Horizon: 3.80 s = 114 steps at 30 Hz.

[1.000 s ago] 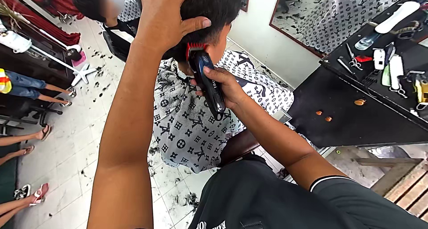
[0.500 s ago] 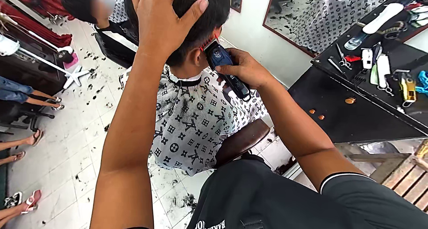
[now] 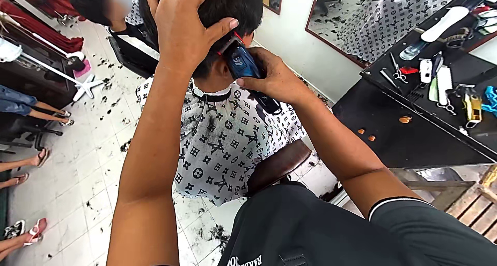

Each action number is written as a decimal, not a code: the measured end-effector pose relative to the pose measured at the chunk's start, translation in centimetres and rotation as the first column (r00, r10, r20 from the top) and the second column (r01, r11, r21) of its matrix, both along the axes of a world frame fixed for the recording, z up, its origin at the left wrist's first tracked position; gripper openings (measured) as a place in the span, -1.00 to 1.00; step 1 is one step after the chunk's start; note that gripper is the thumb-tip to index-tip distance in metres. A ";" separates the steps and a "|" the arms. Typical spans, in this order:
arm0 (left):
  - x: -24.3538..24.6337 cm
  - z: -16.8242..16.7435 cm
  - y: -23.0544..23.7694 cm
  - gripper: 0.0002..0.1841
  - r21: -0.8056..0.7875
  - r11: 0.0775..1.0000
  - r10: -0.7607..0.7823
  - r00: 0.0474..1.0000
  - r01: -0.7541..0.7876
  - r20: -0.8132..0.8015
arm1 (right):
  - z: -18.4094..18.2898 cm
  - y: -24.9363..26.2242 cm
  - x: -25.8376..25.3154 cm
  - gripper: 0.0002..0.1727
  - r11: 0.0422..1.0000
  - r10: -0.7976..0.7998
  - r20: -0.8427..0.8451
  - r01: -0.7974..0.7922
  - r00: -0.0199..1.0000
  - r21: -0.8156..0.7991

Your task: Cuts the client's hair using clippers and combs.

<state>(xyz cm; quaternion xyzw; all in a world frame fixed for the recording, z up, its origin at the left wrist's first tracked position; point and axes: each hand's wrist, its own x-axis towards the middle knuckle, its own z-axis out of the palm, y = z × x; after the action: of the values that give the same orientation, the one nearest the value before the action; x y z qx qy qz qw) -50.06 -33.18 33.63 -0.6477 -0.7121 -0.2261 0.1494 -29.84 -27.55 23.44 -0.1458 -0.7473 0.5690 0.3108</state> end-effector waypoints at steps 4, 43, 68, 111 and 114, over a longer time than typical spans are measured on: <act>-0.2 0.1 0.0 -0.22 -0.003 1.000 -0.007 1.000 0.007 -0.001 | -0.2 0.0 0.0 -0.24 0.994 -0.041 0.043 0.037 0.998 0.106; 0.5 0.1 0.1 -0.23 0.048 0.997 0.065 0.998 -0.065 -0.001 | -1.8 1.0 0.1 -0.49 0.932 0.089 -0.140 -0.132 0.986 -0.338; -2.4 1.4 -1.1 -0.15 -0.156 0.977 -0.162 0.983 0.147 -0.091 | -1.6 -5.4 -3.4 -0.19 0.976 -0.090 0.016 0.085 0.996 0.201; -9.8 -0.9 -2.0 -0.37 -0.036 0.863 -0.502 0.864 0.503 0.039 | -4.3 -10.0 -8.5 -0.20 0.875 -0.484 0.131 0.483 0.865 0.039; -9.7 -0.9 -1.8 -0.37 -0.046 0.875 -0.480 0.876 0.482 0.040 | -3.7 -10.1 -8.1 -0.27 0.877 -0.436 0.177 0.461 0.882 -0.138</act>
<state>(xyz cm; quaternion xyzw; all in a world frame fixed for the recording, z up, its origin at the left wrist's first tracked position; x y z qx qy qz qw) -59.80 -34.99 32.74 -0.8049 -0.5368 -0.2455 0.0609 -37.97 -37.61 19.75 -0.3817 -0.6599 0.5331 0.3670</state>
